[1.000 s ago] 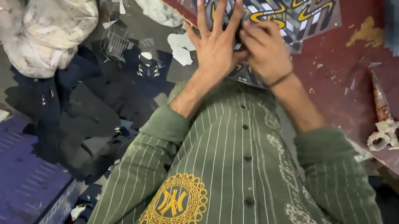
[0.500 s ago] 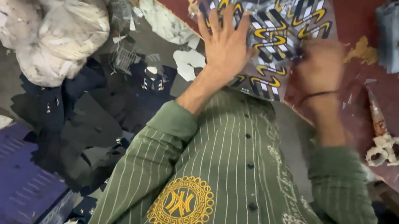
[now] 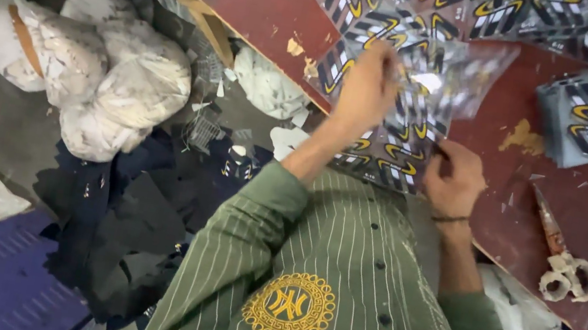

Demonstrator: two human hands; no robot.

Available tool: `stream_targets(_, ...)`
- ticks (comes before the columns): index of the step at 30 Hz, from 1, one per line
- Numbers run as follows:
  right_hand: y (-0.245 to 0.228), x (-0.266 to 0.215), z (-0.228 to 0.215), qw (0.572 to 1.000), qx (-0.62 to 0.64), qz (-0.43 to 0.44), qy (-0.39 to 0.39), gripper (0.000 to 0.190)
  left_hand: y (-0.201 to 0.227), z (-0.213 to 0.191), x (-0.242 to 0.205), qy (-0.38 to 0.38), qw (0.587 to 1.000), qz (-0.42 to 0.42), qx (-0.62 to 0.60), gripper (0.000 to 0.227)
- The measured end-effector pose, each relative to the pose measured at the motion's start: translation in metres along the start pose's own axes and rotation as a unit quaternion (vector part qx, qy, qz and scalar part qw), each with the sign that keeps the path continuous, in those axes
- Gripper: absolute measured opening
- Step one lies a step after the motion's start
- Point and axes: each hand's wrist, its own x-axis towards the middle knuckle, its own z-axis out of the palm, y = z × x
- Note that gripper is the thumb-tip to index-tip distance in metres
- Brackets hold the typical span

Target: The person applies stickers to a transparent sheet using a small black tool. They repeatedly smooth the stickers onto the sheet and then peel them off, repeating the process on different sections of the sheet.

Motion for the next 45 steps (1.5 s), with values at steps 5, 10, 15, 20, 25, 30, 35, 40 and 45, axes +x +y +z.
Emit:
stream_targets(5, 0.010, -0.015, -0.029, 0.992, 0.071, 0.072, 0.079, 0.019, -0.026, -0.069, 0.110, 0.229, 0.950, 0.051, 0.208, 0.025)
stream_targets(10, -0.001, -0.014, -0.039, 0.991, 0.052, 0.070, 0.098, 0.017, -0.068, -0.075, 0.105, 0.183, 0.941, 0.019, 0.286, 0.066)
stream_targets(15, -0.015, -0.009, -0.042, 0.991, 0.072, 0.046, 0.103, 0.017, -0.116, -0.055, 0.111, 0.082, 0.932, -0.125, 0.331, 0.090)
stream_targets(20, -0.023, -0.006, -0.048, 0.993, 0.047, 0.026, 0.104, 0.018, -0.007, -0.075, 0.092, 0.137, 0.966, 0.150, 0.158, 0.040)
stream_targets(25, -0.022, -0.004, -0.053, 0.993, 0.045, 0.009, 0.105, 0.019, 0.042, -0.074, 0.082, 0.206, 0.965, 0.139, 0.076, 0.016)
stream_targets(30, -0.022, 0.001, -0.063, 0.991, 0.013, 0.006, 0.130, 0.022, 0.080, -0.037, 0.027, 0.161, 0.976, 0.012, -0.147, 0.021)
stream_targets(35, 0.002, -0.001, -0.062, 0.994, 0.027, 0.035, 0.095, 0.025, -0.055, 0.061, -0.095, -0.125, 0.981, -0.138, -0.051, 0.038)
stream_targets(40, 0.033, 0.017, -0.050, 0.994, 0.072, 0.021, 0.081, 0.022, -0.004, 0.019, -0.086, -0.174, 0.957, -0.104, 0.208, 0.048)
stream_targets(45, 0.069, 0.043, 0.001, 0.994, 0.018, 0.005, 0.104, 0.016, -0.005, 0.030, -0.084, -0.090, 0.940, 0.040, 0.327, 0.075)
